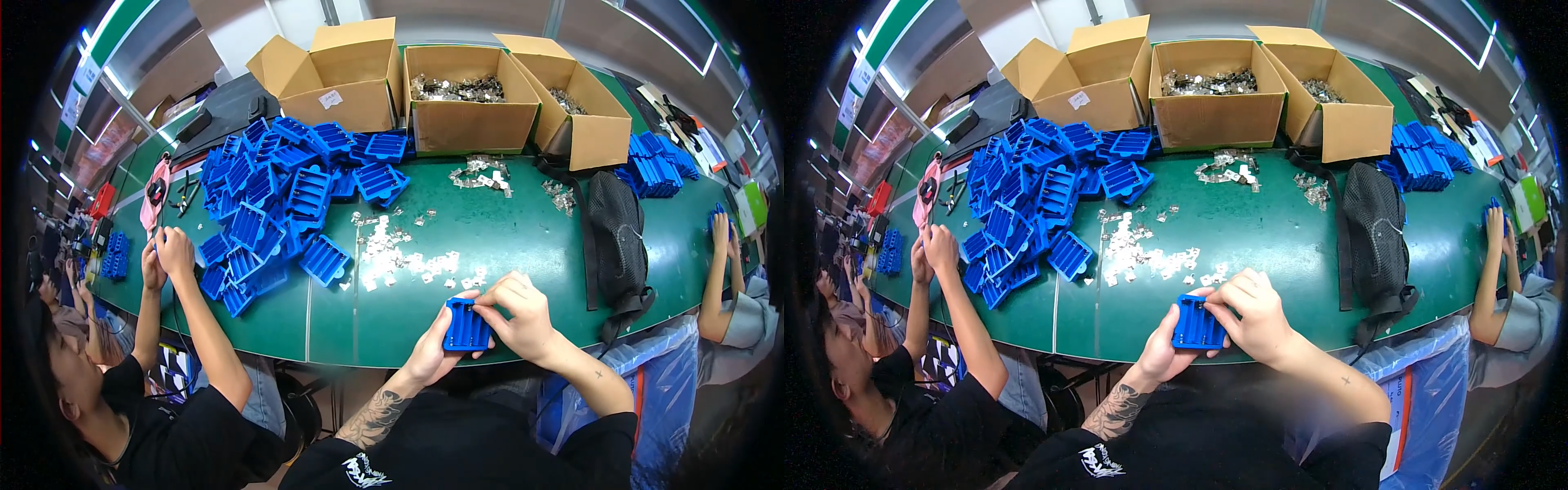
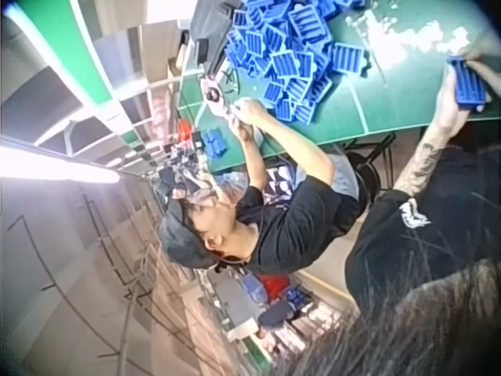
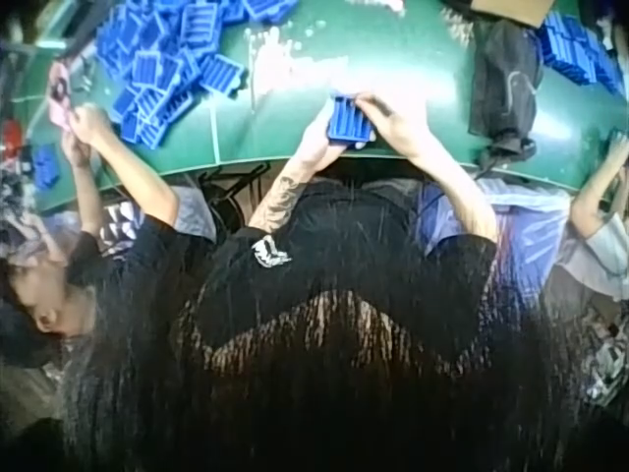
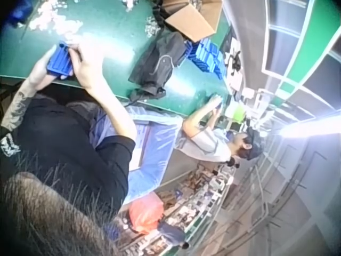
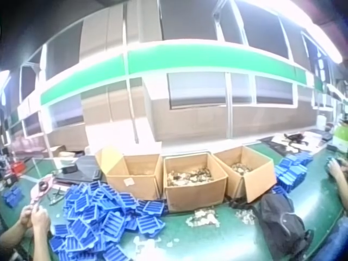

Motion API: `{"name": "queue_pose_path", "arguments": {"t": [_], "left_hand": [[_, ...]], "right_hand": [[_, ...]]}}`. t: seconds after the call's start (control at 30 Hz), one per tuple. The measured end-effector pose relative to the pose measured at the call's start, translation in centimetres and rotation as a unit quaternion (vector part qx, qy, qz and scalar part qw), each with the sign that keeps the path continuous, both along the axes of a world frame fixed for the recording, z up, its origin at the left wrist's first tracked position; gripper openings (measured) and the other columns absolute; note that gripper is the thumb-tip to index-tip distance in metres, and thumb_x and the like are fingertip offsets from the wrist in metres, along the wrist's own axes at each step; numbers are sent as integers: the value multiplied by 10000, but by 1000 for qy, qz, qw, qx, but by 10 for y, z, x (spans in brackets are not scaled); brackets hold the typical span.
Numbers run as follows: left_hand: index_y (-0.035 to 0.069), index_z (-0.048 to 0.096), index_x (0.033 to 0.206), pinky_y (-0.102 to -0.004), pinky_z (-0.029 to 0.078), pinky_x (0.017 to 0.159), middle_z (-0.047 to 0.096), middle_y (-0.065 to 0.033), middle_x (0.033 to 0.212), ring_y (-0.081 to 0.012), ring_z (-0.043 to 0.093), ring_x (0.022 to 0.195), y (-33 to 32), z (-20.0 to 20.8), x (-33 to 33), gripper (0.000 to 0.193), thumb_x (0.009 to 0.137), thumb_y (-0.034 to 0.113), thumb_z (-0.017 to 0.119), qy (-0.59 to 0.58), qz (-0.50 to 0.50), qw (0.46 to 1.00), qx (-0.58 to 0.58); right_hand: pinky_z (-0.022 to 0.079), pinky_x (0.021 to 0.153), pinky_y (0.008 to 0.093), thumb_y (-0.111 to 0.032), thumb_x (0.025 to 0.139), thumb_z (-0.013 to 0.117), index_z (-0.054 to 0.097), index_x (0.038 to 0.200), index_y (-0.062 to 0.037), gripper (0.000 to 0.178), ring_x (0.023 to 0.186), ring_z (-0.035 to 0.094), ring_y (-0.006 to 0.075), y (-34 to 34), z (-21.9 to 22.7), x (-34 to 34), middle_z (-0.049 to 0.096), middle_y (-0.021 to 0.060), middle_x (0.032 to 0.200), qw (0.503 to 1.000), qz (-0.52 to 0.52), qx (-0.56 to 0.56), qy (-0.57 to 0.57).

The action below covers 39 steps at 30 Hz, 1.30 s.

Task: Placing small metal components into designated slots of blue plastic trays on a factory assembly line.

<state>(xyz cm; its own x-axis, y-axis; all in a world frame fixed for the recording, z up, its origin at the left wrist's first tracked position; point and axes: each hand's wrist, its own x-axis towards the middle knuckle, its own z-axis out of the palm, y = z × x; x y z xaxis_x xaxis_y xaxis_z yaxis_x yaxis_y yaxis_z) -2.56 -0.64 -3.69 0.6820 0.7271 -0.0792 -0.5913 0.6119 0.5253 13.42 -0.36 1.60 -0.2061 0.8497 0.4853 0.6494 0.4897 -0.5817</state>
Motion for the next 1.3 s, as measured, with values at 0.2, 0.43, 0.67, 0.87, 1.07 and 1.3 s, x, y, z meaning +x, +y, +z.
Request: {"name": "queue_pose_path", "arguments": {"t": [0.2,0.43,0.67,0.87,1.07,1.3], "left_hand": [[84,227,1354,-300,441,640,505,-128,1081,-233,582,851,0,4,-5,542,951,442,282,33,0,999,-2],[131,86,1398,-354,497,741,439,-141,1163,-221,571,875,-2,8,0,678,899,437,429,68,-1,997,35],[164,36,1406,-373,501,746,397,-159,1200,-239,542,945,-1,8,-5,747,876,443,482,55,-37,996,62],[178,41,1407,-375,501,751,381,-162,1217,-251,550,924,-1,9,-7,757,867,455,494,64,-53,995,57],[182,23,1412,-382,508,734,382,-169,1225,-261,558,916,-2,14,-7,760,872,456,482,77,-71,992,70],[183,-8,1407,-393,508,721,412,-208,1205,-299,573,869,-2,14,-5,805,853,437,517,53,-38,997,53]], "right_hand": [[442,646,301,-68,665,716,639,815,-68,169,722,579,218,2,1,10,621,57,775,998,48,-24,20],[454,643,275,-166,811,640,636,1029,-41,251,732,594,149,6,3,22,631,83,809,935,170,-284,128],[446,653,330,-148,873,538,556,980,-5,179,736,557,280,-3,-1,12,546,126,822,950,187,-230,103],[441,673,362,-131,908,471,470,968,2,146,765,538,312,-6,5,9,506,159,864,936,198,-273,99],[518,514,318,-77,929,411,411,930,11,88,634,607,242,-9,0,7,491,167,872,931,207,-286,95],[456,752,391,-95,848,508,520,1040,-19,206,886,575,331,1,3,23,577,157,941,921,241,-283,116]]}}
